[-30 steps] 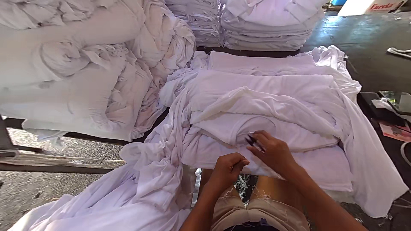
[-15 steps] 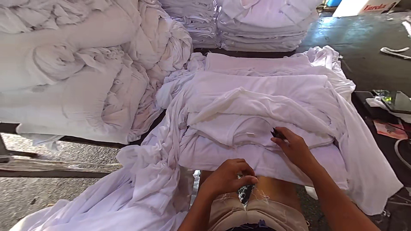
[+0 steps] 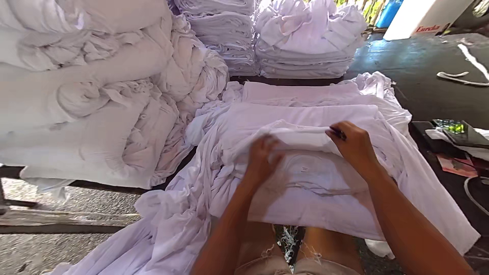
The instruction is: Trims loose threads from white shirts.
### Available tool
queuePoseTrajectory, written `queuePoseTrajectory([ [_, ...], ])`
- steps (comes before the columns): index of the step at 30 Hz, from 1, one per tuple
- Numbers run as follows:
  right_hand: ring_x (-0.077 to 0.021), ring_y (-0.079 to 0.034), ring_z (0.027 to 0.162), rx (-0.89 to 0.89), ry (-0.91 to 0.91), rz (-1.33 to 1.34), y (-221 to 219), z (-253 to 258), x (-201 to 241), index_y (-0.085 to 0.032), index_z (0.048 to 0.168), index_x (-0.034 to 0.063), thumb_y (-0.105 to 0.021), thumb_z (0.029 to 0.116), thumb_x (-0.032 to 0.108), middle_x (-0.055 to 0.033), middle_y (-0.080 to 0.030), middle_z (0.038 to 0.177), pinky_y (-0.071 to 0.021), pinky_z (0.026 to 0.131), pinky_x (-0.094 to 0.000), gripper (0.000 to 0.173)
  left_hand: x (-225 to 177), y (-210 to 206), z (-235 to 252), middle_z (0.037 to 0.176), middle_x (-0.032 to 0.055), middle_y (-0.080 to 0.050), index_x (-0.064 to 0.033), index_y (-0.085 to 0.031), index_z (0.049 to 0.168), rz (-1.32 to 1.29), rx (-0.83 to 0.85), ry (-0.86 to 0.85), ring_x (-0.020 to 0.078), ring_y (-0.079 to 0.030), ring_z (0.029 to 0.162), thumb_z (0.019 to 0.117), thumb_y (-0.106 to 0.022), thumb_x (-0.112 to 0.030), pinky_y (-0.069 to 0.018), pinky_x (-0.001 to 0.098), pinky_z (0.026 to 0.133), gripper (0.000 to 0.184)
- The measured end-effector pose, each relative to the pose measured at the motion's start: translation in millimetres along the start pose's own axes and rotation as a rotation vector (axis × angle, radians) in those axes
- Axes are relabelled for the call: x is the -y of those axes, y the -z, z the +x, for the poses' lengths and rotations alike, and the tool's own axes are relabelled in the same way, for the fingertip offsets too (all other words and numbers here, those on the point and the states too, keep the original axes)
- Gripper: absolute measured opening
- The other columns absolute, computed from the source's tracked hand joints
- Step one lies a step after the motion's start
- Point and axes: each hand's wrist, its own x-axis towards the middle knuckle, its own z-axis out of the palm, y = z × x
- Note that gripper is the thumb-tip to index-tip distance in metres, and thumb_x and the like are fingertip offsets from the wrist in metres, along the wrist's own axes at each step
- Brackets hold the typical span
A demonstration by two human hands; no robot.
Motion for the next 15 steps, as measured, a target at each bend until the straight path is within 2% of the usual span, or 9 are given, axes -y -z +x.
queuePoseTrajectory([
  [1,-0.0416,-0.069,0.085,-0.005,-0.047,-0.032,-10,13,-9,-0.070,0.104,-0.0080,-0.071,0.0946,0.006,-0.0258,-0.069,0.100,-0.0546,0.074,-0.0610,0.017,18,2,20,0.144,0.0236,-0.055,0.0002,-0.064,0.133,0.077,-0.033,0.050,0.0420,-0.050,0.135,0.0999,-0.063,-0.029,-0.0369,0.0599,0.112,0.044],
  [3,-0.0453,-0.068,0.096,0.108,-0.193,-0.099,-43,29,-37,-0.068,0.110,-0.0058,-0.067,0.0982,0.012,-0.0272,-0.066,0.109,-0.0532,0.081,-0.0646,0.022,52,-3,45,0.147,0.0249,-0.051,0.0034,-0.057,0.140,0.216,-0.021,0.134,0.0416,-0.046,0.140,0.1047,-0.055,-0.030,-0.0330,0.0590,0.116,0.048],
  [5,-0.0451,-0.065,0.109,0.273,-0.387,-0.151,-70,33,-58,-0.066,0.122,-0.0021,-0.058,0.1039,0.020,-0.0262,-0.063,0.124,-0.0502,0.092,-0.0643,0.030,66,-24,49,0.146,0.0198,-0.056,0.0012,-0.059,0.139,0.409,-0.020,0.158,0.0369,-0.048,0.140,0.1076,-0.044,-0.034,-0.0335,0.0557,0.116,0.049],
  [6,-0.0437,-0.065,0.111,0.286,-0.432,-0.163,-76,35,-62,-0.065,0.124,-0.0012,-0.055,0.1052,0.023,-0.0250,-0.063,0.126,-0.0496,0.094,-0.0622,0.032,67,-35,48,0.143,0.0163,-0.059,-0.0011,-0.062,0.136,0.485,-0.065,0.135,0.0347,-0.052,0.137,0.1077,-0.039,-0.032,-0.0358,0.0545,0.114,0.048],
  [8,-0.0410,-0.066,0.113,0.277,-0.447,-0.174,-76,37,-64,-0.066,0.124,-0.0007,-0.053,0.1058,0.025,-0.0233,-0.065,0.126,-0.0492,0.096,-0.0589,0.034,65,-47,45,0.137,0.0130,-0.065,-0.0029,-0.068,0.131,0.545,-0.170,0.092,0.0330,-0.059,0.130,0.1065,-0.039,-0.030,-0.0405,0.0533,0.112,0.046],
  [11,-0.0375,-0.066,0.112,0.263,-0.443,-0.138,-79,33,-66,-0.068,0.122,0.0010,-0.053,0.1053,0.027,-0.0205,-0.067,0.122,-0.0500,0.097,-0.0563,0.034,70,-49,35,0.133,0.0112,-0.068,-0.0049,-0.069,0.130,0.544,-0.230,0.079,0.0316,-0.061,0.128,0.1053,-0.040,-0.031,-0.0415,0.0519,0.112,0.046],
  [13,-0.0332,-0.068,0.111,0.231,-0.431,-0.118,-82,31,-67,-0.069,0.121,0.0037,-0.053,0.1043,0.030,-0.0170,-0.069,0.121,-0.0518,0.096,-0.0543,0.035,72,-51,32,0.133,0.0125,-0.068,-0.0049,-0.069,0.130,0.525,-0.258,0.070,0.0326,-0.061,0.128,0.1060,-0.040,-0.033,-0.0415,0.0527,0.112,0.046],
  [15,-0.0309,-0.069,0.110,0.185,-0.424,-0.098,-83,30,-66,-0.070,0.120,0.0052,-0.054,0.1035,0.030,-0.0151,-0.070,0.120,-0.0534,0.095,-0.0525,0.034,67,-49,32,0.132,0.0176,-0.067,-0.0010,-0.068,0.129,0.493,-0.270,0.038,0.0377,-0.061,0.127,0.1067,-0.040,-0.031,-0.0418,0.0557,0.111,0.047],
])
